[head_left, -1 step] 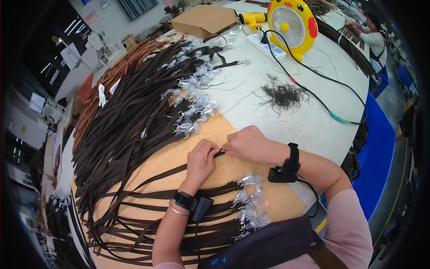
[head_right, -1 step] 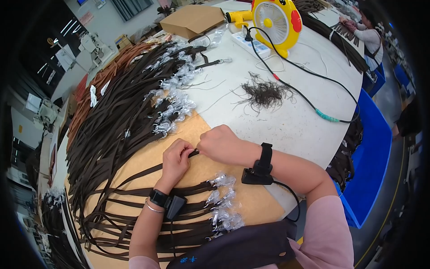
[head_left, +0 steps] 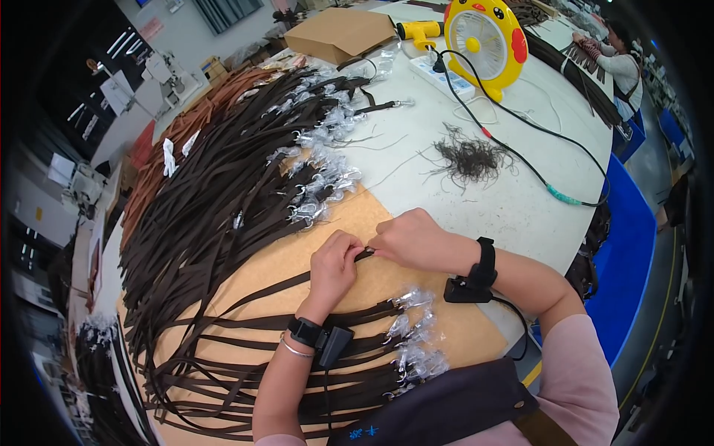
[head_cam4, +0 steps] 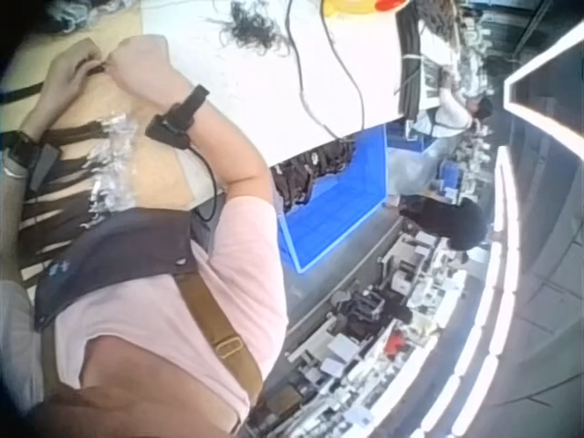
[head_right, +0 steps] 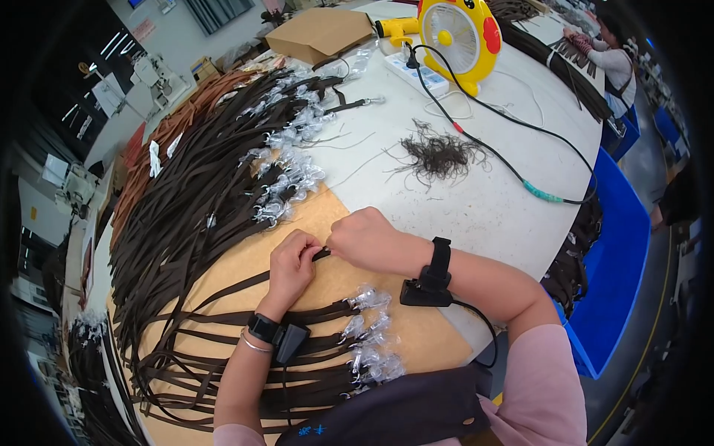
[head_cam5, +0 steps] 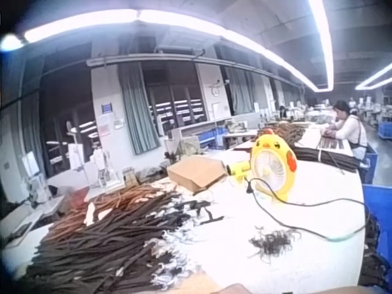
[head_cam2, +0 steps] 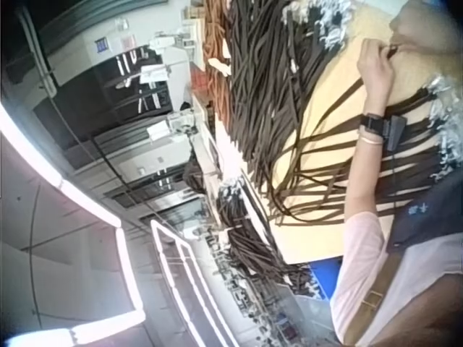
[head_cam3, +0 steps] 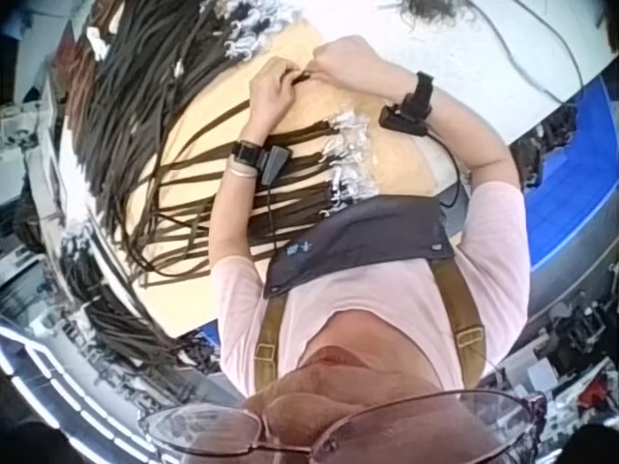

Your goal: Assembling and inspecting leather straps by attaching metal clips and buckles.

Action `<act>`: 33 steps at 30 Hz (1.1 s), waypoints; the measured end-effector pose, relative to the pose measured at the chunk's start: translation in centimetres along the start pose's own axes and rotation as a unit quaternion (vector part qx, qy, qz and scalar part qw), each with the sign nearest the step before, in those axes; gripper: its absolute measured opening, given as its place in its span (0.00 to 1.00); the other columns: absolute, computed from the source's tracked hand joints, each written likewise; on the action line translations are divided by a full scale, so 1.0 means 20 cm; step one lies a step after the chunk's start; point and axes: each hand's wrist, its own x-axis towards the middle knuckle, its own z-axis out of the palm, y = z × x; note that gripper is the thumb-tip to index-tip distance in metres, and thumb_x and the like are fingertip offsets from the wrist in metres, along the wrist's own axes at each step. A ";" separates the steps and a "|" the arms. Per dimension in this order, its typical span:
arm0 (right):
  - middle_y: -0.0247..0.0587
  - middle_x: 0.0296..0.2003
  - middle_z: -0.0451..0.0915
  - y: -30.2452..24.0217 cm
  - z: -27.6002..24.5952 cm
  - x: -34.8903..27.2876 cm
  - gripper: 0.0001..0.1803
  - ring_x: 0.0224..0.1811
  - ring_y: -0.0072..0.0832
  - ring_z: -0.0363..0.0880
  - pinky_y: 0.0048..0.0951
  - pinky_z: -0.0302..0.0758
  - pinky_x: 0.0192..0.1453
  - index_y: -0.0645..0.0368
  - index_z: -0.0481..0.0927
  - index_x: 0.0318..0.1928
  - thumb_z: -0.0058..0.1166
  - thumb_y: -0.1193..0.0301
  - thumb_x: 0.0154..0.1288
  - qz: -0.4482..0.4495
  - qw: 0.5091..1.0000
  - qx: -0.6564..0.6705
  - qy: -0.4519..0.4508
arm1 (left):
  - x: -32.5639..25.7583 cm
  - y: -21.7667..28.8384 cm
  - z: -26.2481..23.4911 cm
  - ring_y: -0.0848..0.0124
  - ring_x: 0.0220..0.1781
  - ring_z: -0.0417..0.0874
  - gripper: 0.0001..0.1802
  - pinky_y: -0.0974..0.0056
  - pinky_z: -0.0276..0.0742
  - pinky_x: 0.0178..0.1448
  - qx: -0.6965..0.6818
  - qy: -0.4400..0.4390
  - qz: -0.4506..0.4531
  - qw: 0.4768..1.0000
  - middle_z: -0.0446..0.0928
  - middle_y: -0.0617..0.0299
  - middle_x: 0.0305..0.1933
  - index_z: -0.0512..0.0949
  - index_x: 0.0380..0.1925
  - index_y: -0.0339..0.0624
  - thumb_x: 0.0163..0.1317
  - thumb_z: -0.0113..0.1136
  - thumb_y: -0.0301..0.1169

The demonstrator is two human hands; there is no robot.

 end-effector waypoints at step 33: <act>0.37 0.36 0.84 0.08 0.05 -0.02 0.13 0.37 0.37 0.84 0.38 0.77 0.40 0.49 0.87 0.45 0.59 0.58 0.66 0.014 0.987 0.160 -0.018 | 0.21 -0.10 -0.24 0.49 0.33 0.81 0.02 0.50 0.76 0.37 0.229 -0.079 0.060 0.968 0.78 0.50 0.33 0.77 0.31 0.37 0.58 0.60 0.21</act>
